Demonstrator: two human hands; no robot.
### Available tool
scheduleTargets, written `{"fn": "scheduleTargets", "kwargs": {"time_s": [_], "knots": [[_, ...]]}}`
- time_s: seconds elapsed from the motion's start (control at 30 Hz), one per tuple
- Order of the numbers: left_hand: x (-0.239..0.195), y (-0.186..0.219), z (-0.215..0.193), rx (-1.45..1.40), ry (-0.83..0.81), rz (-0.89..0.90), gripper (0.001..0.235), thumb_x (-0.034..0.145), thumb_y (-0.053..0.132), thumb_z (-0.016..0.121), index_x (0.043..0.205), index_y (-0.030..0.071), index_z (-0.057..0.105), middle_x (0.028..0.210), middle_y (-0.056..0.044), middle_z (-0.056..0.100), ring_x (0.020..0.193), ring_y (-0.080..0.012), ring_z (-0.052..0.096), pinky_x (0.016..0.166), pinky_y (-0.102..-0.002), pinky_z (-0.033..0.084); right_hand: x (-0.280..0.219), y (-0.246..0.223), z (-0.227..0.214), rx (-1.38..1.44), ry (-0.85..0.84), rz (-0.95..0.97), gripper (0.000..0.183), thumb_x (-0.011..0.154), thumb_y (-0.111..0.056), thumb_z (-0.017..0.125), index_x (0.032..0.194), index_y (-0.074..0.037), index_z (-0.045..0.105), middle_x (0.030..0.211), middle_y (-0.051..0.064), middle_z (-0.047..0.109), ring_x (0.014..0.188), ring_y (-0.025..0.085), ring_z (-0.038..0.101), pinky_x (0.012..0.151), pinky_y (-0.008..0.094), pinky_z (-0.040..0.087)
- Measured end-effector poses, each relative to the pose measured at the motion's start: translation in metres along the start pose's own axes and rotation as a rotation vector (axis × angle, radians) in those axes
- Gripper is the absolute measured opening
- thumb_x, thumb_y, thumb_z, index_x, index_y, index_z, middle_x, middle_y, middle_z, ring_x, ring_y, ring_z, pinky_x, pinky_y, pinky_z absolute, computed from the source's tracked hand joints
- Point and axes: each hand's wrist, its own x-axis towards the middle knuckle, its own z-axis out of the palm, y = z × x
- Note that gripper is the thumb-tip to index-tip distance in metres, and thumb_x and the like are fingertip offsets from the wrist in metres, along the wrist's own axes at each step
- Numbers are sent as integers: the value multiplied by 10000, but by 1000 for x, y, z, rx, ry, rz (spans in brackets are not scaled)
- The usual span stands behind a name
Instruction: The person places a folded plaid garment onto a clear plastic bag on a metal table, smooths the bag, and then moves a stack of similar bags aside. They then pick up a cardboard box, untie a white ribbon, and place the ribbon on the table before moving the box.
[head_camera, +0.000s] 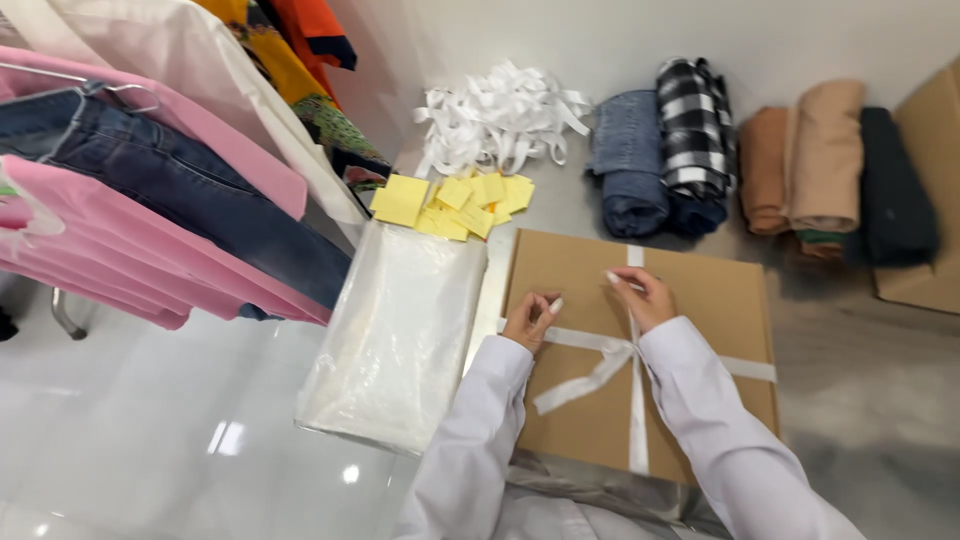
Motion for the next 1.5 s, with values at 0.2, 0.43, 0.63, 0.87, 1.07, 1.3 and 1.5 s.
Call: {"fn": "scheduleTargets", "kwargs": {"time_s": [0.2,0.43,0.63,0.87,1.07,1.3,1.5], "knots": [[-33,46,30,509,13,74,429,899,564,729,818,204,509,1265,49,667,1312,-196,552,1215,-621,-22,-70,25,-79,-82,111,0,219,913,-234,796,1112,-148,762,1139,84,725,1128,243,661,970,380,518],[-79,33,75,834,126,366,292,800,397,800,856,242,559,1209,80,621,1224,-179,599,1209,-541,192,-125,20,-85,-461,185,-444,221,815,-287,808,1026,-259,748,1277,-21,644,1209,254,606,1081,380,442],[-97,-9,96,1004,184,322,334,810,379,812,959,209,566,1347,15,509,1300,-262,546,1195,-488,321,-135,31,-83,-622,257,-536,372,735,-348,849,975,-191,612,1388,53,538,1264,362,522,1112,477,397],[-105,-10,99,805,264,368,198,778,260,830,794,201,642,1182,34,618,1119,-248,659,1014,-378,510,-136,50,-88,-527,222,-467,260,770,-297,855,867,-204,633,1323,40,573,1180,362,573,1050,465,439],[-99,-21,93,714,293,403,186,781,256,819,781,198,643,1107,47,663,1058,-214,685,930,-343,547,-139,49,-91,-378,176,-450,199,812,-296,840,812,-205,663,1267,17,614,1163,316,612,1041,421,449],[-101,-12,98,642,341,258,141,855,125,641,860,140,502,1065,-53,619,998,-313,672,833,-380,578,-130,105,-107,274,98,91,147,923,-140,744,1015,-138,630,1122,69,691,982,152,665,777,285,581],[-104,-12,87,657,456,65,121,970,180,538,1030,143,439,972,-156,627,937,-415,677,799,-490,567,-139,66,-163,954,201,356,135,997,-63,567,1021,-185,515,1105,168,723,1021,294,750,863,428,627]]}}
